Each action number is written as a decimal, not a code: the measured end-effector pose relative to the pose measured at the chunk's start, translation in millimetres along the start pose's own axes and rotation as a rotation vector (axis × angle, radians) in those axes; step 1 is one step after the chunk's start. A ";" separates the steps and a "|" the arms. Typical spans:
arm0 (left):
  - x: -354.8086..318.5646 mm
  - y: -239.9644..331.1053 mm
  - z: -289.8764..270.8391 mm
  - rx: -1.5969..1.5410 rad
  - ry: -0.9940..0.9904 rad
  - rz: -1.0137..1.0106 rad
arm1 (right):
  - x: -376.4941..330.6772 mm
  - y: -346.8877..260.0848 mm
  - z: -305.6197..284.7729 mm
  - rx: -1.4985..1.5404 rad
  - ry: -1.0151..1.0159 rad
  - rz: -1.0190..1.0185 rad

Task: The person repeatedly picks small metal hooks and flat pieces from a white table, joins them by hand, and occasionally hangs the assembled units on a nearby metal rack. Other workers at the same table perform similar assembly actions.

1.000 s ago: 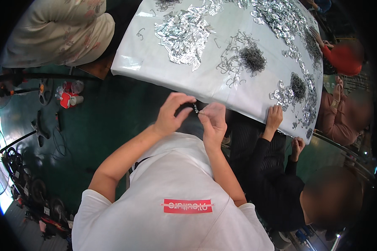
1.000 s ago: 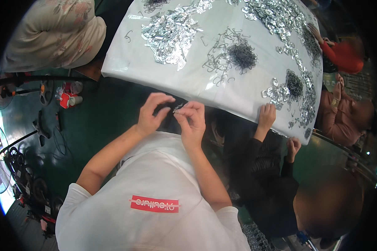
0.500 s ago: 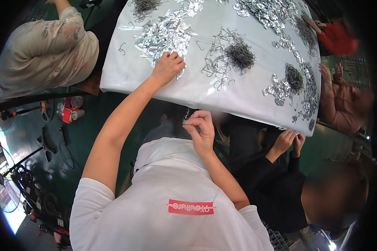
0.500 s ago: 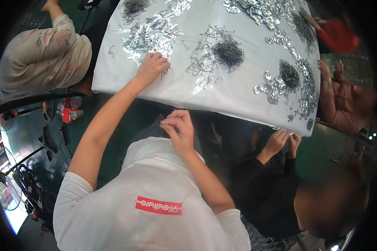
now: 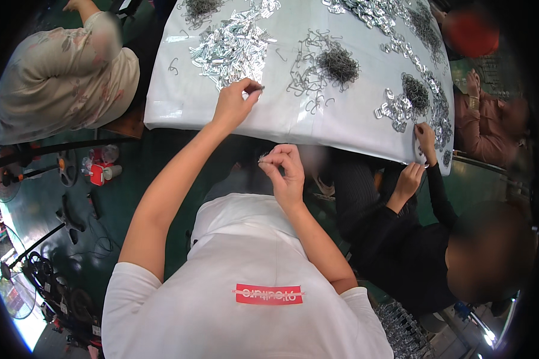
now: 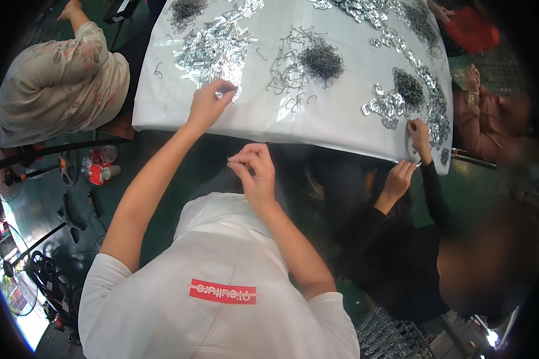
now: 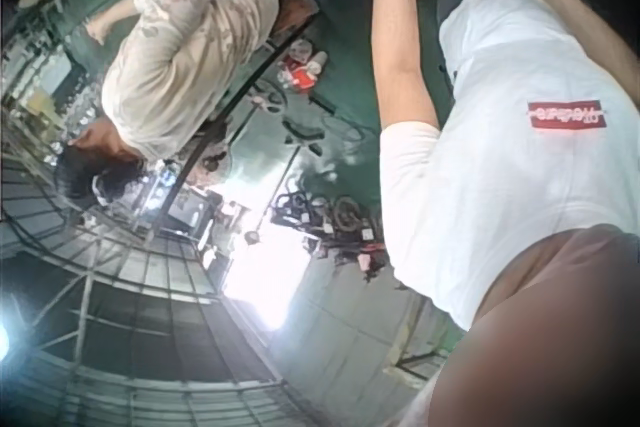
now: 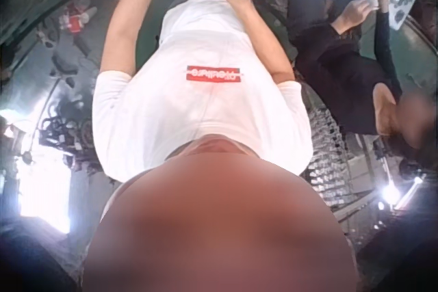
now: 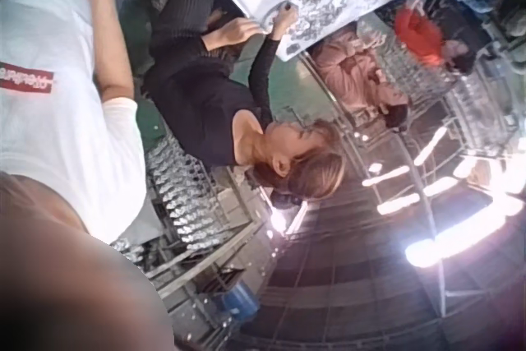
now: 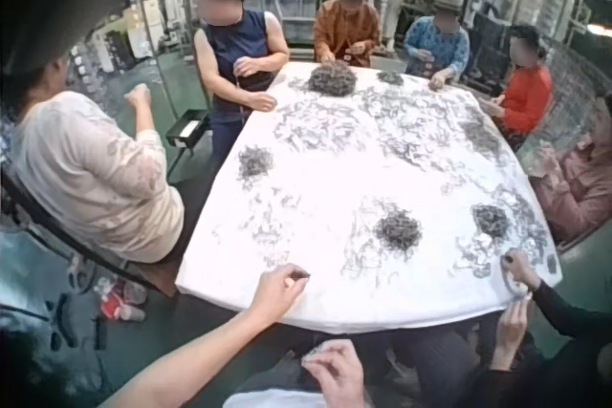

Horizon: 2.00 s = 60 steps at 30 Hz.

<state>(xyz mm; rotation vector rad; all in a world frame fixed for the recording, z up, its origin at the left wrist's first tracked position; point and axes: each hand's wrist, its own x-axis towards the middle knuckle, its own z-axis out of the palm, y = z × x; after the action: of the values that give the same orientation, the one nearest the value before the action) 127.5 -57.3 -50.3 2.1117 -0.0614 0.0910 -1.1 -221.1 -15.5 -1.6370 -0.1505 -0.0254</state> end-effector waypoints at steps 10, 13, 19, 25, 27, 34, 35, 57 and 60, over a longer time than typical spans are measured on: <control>-106.1 68.1 -46.9 -0.598 -0.127 -0.377 | -1.9 -2.8 14.1 0.011 0.019 -0.019; -113.3 71.4 -51.1 -0.535 -0.108 -0.343 | -3.0 -5.0 17.6 0.066 0.010 0.052; -123.1 65.3 -48.7 -0.408 0.017 -0.165 | -1.4 -1.8 18.9 0.013 -0.010 0.058; -128.5 54.6 -33.9 -0.399 0.090 -0.045 | 18.6 11.5 -7.4 -0.192 -0.074 -0.072; -130.0 52.9 -31.9 -0.354 0.105 -0.023 | 50.6 23.6 -23.1 -0.345 -0.040 -0.066; -128.9 57.7 -24.0 -0.360 0.162 -0.047 | 222.9 63.6 -35.5 -0.955 -0.059 0.412; -129.2 58.9 -23.4 -0.349 0.170 -0.044 | 238.0 64.5 -33.1 -1.033 -0.088 0.480; -143.2 63.6 -16.0 -0.313 0.164 0.001 | 59.6 -16.3 -41.4 0.250 -0.206 0.537; -147.3 64.7 -16.6 -0.320 0.158 0.009 | 17.0 -31.6 -25.2 0.366 -0.211 0.403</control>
<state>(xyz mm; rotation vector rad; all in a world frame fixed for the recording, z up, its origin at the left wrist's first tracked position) -25.1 -75.4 0.1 1.7787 0.0084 0.2376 14.0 -242.8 19.5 -1.2762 0.0173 0.4594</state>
